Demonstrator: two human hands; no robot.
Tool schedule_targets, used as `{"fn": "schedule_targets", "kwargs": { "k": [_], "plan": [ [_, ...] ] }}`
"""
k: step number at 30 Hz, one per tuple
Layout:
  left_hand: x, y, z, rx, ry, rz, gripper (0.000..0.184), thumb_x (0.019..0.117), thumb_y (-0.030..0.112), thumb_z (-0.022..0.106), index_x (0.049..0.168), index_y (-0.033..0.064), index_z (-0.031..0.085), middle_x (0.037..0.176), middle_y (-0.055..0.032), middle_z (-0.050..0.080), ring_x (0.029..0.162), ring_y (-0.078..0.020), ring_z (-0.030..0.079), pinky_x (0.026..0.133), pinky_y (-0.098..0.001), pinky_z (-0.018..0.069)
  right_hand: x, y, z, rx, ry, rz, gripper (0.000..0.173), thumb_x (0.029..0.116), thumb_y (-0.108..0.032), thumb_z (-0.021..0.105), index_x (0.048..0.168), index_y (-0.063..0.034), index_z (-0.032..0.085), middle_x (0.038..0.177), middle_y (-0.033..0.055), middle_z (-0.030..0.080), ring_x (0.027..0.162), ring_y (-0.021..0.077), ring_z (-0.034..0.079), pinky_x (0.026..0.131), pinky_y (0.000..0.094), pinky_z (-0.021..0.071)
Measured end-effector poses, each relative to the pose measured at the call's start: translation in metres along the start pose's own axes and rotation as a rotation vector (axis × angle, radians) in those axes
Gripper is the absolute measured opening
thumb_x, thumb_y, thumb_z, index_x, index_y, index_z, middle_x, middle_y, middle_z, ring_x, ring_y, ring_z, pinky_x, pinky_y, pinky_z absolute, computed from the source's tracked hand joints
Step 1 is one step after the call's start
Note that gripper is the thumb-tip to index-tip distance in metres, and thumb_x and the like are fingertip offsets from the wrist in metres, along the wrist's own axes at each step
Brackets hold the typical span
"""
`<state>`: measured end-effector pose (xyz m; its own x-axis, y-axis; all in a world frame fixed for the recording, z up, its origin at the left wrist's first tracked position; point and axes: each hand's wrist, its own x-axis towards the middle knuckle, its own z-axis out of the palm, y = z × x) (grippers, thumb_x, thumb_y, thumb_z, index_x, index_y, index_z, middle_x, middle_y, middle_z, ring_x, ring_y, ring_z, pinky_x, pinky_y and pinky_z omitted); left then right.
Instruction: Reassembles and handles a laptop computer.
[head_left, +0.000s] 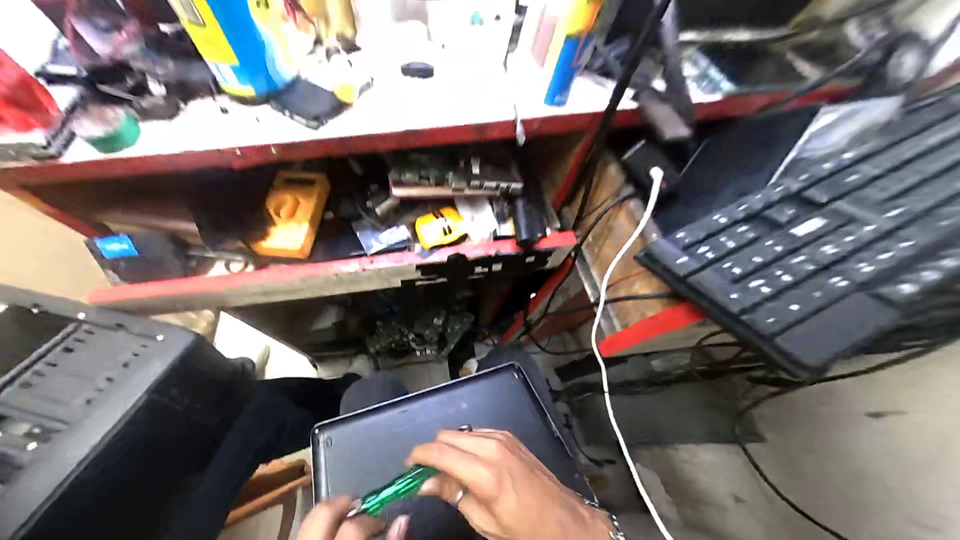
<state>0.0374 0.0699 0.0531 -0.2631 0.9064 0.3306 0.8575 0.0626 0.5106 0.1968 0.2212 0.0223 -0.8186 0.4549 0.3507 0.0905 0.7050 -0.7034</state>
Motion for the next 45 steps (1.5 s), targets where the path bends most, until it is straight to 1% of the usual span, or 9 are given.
{"fn": "schedule_targets", "kwargs": {
  "k": [3,8,13,17,23,26,33,39,45],
  "plan": [
    [0.039,-0.006,-0.009,0.002,0.049,0.065,0.027,0.0956,0.022,0.070,0.082,-0.0016,0.066,0.105,-0.0252,0.066,0.076,-0.0189,0.067,0.062,-0.0256,0.0562,-0.015,0.017,-0.017,0.059,0.135,0.104,0.032,0.1090,-0.031,0.049,0.113,-0.0057,0.069,0.098,0.0083,0.072,0.084,0.0144,0.070,0.073,0.0313,0.0587],
    [0.071,-0.021,-0.028,0.055,0.100,0.144,0.022,0.1041,0.017,0.058,0.116,-0.0021,0.061,0.104,-0.0203,0.072,0.072,-0.0189,0.071,0.061,-0.0299,0.0574,-0.022,0.038,-0.041,0.035,0.330,0.206,0.036,0.1094,-0.034,0.047,0.115,-0.0076,0.070,0.104,0.0035,0.071,0.094,0.0036,0.066,0.084,0.0205,0.0556],
    [0.080,-0.022,-0.038,0.305,-0.082,0.130,0.027,0.1051,0.021,0.054,0.106,0.0047,0.075,0.089,-0.0121,0.074,0.068,-0.0264,0.072,0.051,-0.0426,0.0529,0.018,0.040,-0.042,0.116,0.493,0.287,0.030,0.1051,-0.026,0.055,0.129,-0.0139,0.067,0.102,-0.0015,0.070,0.077,0.0041,0.064,0.068,0.0223,0.0562],
    [0.071,-0.040,-0.025,0.075,-0.087,-0.073,0.026,0.1051,0.014,0.050,0.103,-0.0028,0.070,0.086,-0.0124,0.075,0.075,-0.0240,0.073,0.067,-0.0429,0.0583,0.058,0.023,-0.038,0.240,0.487,0.284,0.058,0.1018,-0.022,0.060,0.155,-0.0149,0.040,0.130,0.0013,0.063,0.079,0.0068,0.067,0.068,0.0268,0.0605],
    [0.102,-0.077,-0.007,-0.538,-0.258,-0.450,0.027,0.1086,0.021,0.039,0.112,0.0054,0.061,0.094,-0.0018,0.076,0.043,-0.0040,0.053,0.037,-0.0216,0.0438,0.004,0.027,-0.009,0.273,0.489,0.251,0.049,0.1028,-0.027,0.061,0.142,0.0011,0.052,0.132,0.0128,0.063,0.083,0.0072,0.068,0.072,0.0251,0.0607],
    [0.133,-0.084,0.000,-0.777,-0.300,-0.524,0.025,0.1097,0.019,0.037,0.112,0.0105,0.061,0.094,-0.0010,0.076,0.043,0.0003,0.050,0.039,-0.0150,0.0398,-0.052,0.036,-0.004,0.211,0.576,0.428,0.042,0.1027,-0.022,0.059,0.135,0.0048,0.057,0.124,0.0122,0.066,0.085,0.0089,0.069,0.074,0.0259,0.0610],
    [0.213,-0.084,0.012,-0.583,-0.249,-0.512,0.025,0.1097,0.023,0.045,0.109,0.0086,0.065,0.075,0.0055,0.070,0.043,0.0042,0.040,0.040,-0.0134,0.0318,-0.140,0.053,-0.036,0.103,0.775,0.816,0.034,0.1064,-0.017,0.042,0.130,-0.0009,0.061,0.111,0.0059,0.072,0.093,0.0123,0.072,0.083,0.0315,0.0615],
    [0.238,-0.085,0.026,-0.610,-0.097,-0.563,0.030,0.1057,0.037,0.053,0.129,0.0175,0.047,0.107,0.0084,0.066,0.078,-0.0005,0.069,0.066,-0.0181,0.0589,-0.149,0.051,-0.053,0.152,0.797,0.888,0.034,0.1083,-0.016,0.040,0.134,-0.0037,0.059,0.114,0.0061,0.071,0.093,0.0135,0.072,0.083,0.0328,0.0609],
    [0.215,-0.058,0.022,-0.361,-0.078,-0.471,0.062,0.0996,0.047,0.061,0.149,0.0128,0.043,0.149,-0.0146,0.045,0.115,-0.0255,0.062,0.088,-0.0451,0.0549,-0.150,0.051,-0.057,0.182,0.774,0.887,0.032,0.1081,-0.017,0.042,0.130,-0.0050,0.062,0.113,0.0051,0.071,0.093,0.0131,0.072,0.084,0.0311,0.0608]
  ]
}}
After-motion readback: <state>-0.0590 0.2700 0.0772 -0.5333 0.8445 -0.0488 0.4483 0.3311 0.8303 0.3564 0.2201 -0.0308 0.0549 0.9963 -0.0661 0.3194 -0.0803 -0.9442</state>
